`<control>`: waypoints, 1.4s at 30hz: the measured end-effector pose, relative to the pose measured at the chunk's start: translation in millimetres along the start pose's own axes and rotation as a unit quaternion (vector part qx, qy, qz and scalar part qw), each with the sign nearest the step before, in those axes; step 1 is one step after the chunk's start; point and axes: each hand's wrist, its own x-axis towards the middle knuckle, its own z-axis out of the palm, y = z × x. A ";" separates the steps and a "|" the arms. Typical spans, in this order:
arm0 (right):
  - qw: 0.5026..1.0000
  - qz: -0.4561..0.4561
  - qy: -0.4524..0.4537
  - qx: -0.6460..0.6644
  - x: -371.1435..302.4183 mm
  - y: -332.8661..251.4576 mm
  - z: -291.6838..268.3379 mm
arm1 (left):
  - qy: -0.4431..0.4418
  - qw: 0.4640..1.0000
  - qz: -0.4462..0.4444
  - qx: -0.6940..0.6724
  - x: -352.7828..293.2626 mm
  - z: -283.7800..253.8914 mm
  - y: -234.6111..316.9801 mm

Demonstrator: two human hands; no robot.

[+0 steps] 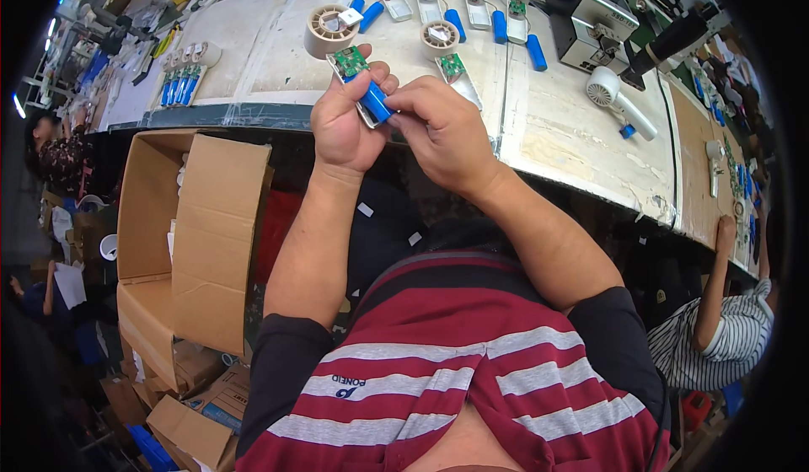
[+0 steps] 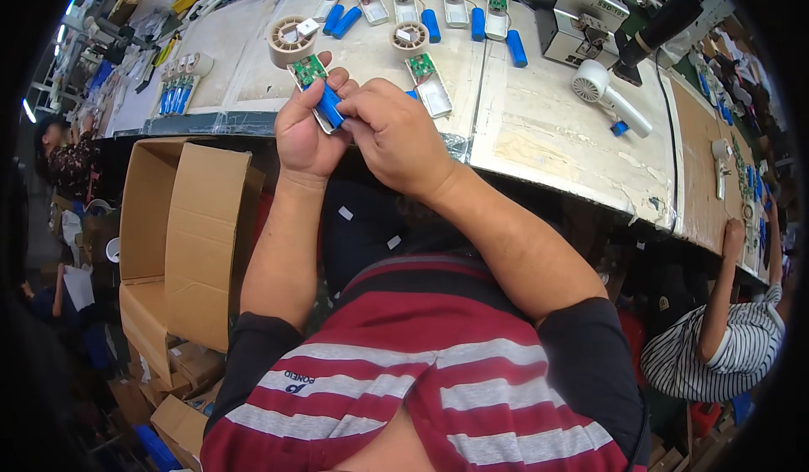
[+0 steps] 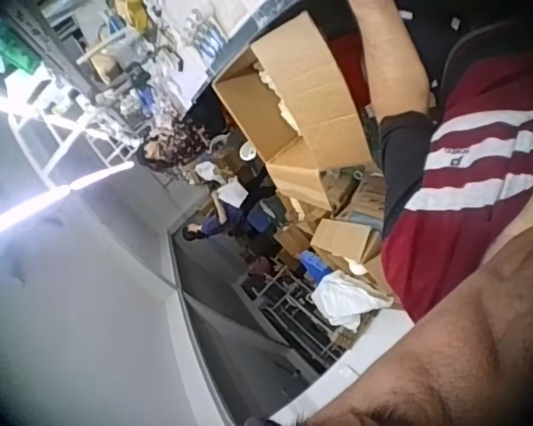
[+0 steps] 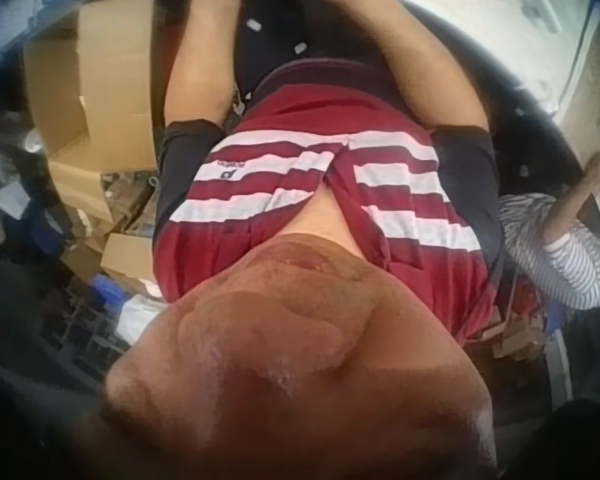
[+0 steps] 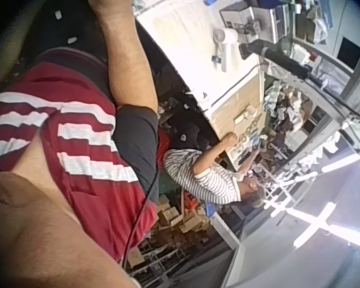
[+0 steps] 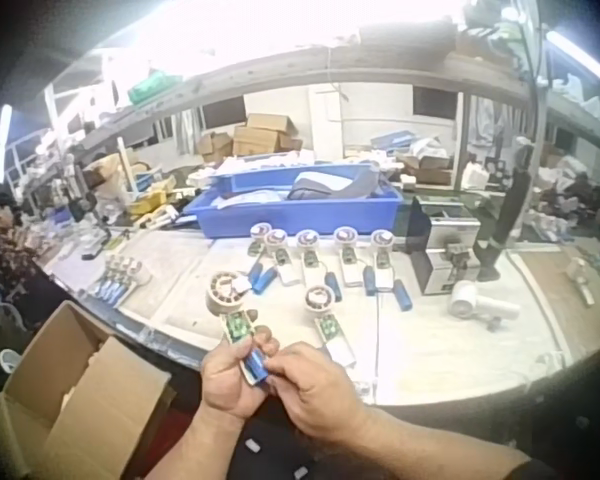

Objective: Assemble electronic components onto a plastic base and secure them using an electric screwdriver.

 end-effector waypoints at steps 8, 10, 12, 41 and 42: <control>0.999 -0.027 0.033 -0.033 -6.7 7.7 -1.3 | -0.002 1.000 -0.015 -0.023 0.5 12.5 -11.5; 0.998 -0.037 0.037 -0.040 -6.6 10.1 -1.7 | 0.020 1.000 0.003 -0.001 0.8 17.1 -13.6; 0.997 -0.046 0.040 -0.049 -7.2 12.3 -3.1 | 0.042 0.999 0.021 0.020 0.6 19.6 -16.4; 0.953 -0.023 -0.216 -0.211 -4.9 29.8 32.7 | 0.327 0.553 0.037 0.765 166.7 -98.0 247.1; 0.944 -0.028 -0.234 -0.231 -0.8 31.6 37.5 | 0.325 0.536 0.055 0.777 180.1 -106.2 267.6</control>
